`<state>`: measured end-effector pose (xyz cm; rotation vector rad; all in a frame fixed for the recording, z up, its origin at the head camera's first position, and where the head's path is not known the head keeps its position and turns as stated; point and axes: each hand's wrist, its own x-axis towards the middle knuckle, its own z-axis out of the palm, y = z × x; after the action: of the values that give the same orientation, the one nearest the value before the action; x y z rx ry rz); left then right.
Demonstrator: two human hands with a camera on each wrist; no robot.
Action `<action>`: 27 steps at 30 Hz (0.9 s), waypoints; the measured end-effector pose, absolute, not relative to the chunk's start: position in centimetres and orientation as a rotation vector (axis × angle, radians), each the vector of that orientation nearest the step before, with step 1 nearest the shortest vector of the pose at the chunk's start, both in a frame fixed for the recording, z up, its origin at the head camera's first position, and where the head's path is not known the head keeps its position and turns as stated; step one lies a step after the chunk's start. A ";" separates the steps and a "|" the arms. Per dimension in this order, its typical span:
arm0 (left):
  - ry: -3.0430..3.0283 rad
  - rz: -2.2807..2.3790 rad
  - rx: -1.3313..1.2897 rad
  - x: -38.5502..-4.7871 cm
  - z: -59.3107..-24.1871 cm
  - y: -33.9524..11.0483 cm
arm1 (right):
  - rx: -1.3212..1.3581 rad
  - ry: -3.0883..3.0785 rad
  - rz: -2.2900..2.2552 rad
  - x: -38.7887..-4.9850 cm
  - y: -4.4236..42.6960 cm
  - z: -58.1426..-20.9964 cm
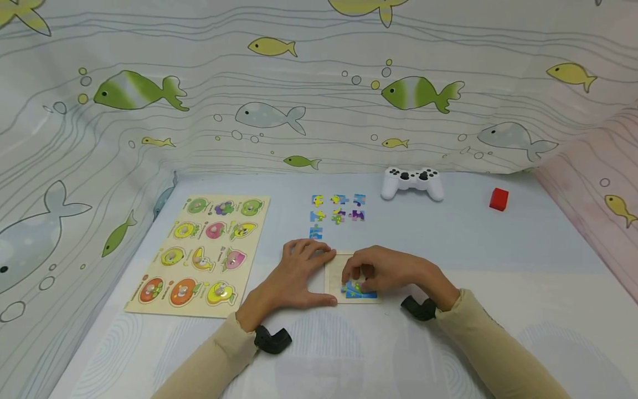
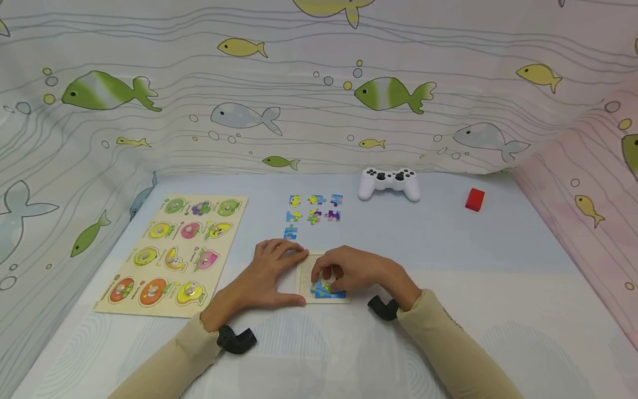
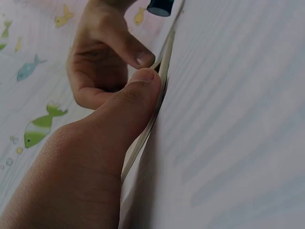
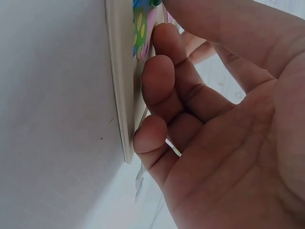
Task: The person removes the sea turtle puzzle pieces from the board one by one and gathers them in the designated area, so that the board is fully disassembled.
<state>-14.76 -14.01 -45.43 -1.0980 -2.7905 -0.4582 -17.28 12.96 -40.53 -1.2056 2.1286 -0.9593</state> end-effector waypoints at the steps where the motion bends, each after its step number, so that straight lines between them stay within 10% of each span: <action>1: -2.790 -0.455 -1.098 -14.8 -45.4 -14.0 | -1.202 2.122 -0.965 -17.3 13.0 -40.5; 27: -2.806 -0.461 -1.091 -14.7 -45.4 -14.0 | -1.171 2.038 -1.043 -17.3 12.8 -40.7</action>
<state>-14.74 -14.00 -45.41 -1.0908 -2.8065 -0.4612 -17.32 12.76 -40.72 -1.1705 2.0378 -1.0425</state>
